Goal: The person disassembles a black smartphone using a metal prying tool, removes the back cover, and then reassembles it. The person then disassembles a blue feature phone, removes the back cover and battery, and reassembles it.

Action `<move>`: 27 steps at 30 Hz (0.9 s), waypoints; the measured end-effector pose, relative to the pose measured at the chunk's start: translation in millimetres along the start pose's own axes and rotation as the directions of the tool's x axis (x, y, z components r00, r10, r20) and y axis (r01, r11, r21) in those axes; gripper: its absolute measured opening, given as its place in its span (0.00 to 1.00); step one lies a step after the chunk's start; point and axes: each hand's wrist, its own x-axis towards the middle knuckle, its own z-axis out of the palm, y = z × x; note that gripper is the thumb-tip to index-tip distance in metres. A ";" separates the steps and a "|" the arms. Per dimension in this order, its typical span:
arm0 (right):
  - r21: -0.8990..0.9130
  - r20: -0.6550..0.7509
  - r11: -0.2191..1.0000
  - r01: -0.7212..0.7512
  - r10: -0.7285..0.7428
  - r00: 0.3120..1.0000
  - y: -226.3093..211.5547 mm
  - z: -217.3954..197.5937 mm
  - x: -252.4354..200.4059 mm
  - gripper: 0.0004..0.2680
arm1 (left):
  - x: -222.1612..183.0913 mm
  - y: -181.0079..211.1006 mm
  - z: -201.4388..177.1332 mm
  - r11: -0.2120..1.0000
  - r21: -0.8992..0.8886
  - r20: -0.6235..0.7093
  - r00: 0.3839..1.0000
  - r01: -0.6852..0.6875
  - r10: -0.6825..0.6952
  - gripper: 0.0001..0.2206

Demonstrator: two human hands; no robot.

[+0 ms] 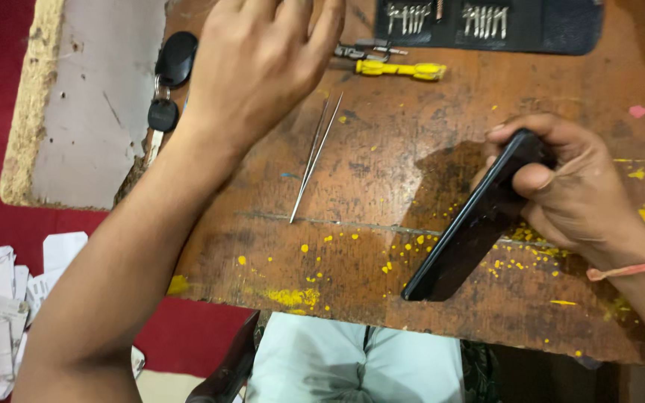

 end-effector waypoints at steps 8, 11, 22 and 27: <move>0.014 0.006 0.993 -0.115 0.115 0.993 3.1 -6.9 0.9 0.19 | 25.0 66.8 -63.3 0.036 -0.958 0.259 0.913 0.284 -0.315 0.17; -0.158 0.074 0.978 -0.137 0.150 0.986 3.8 -9.6 2.7 0.23 | 25.4 78.9 -76.2 -0.165 -0.952 0.293 0.927 0.259 -0.236 0.19; -0.258 0.078 0.961 -0.101 0.125 0.989 -3.9 -1.0 0.5 0.24 | 22.3 75.1 -79.6 -0.067 -0.966 0.257 0.946 0.249 -0.199 0.21; -0.326 0.062 0.940 -0.099 0.125 0.990 -4.3 0.4 0.9 0.24 | 23.1 75.7 -77.7 -0.053 -0.962 0.273 0.949 0.268 -0.158 0.22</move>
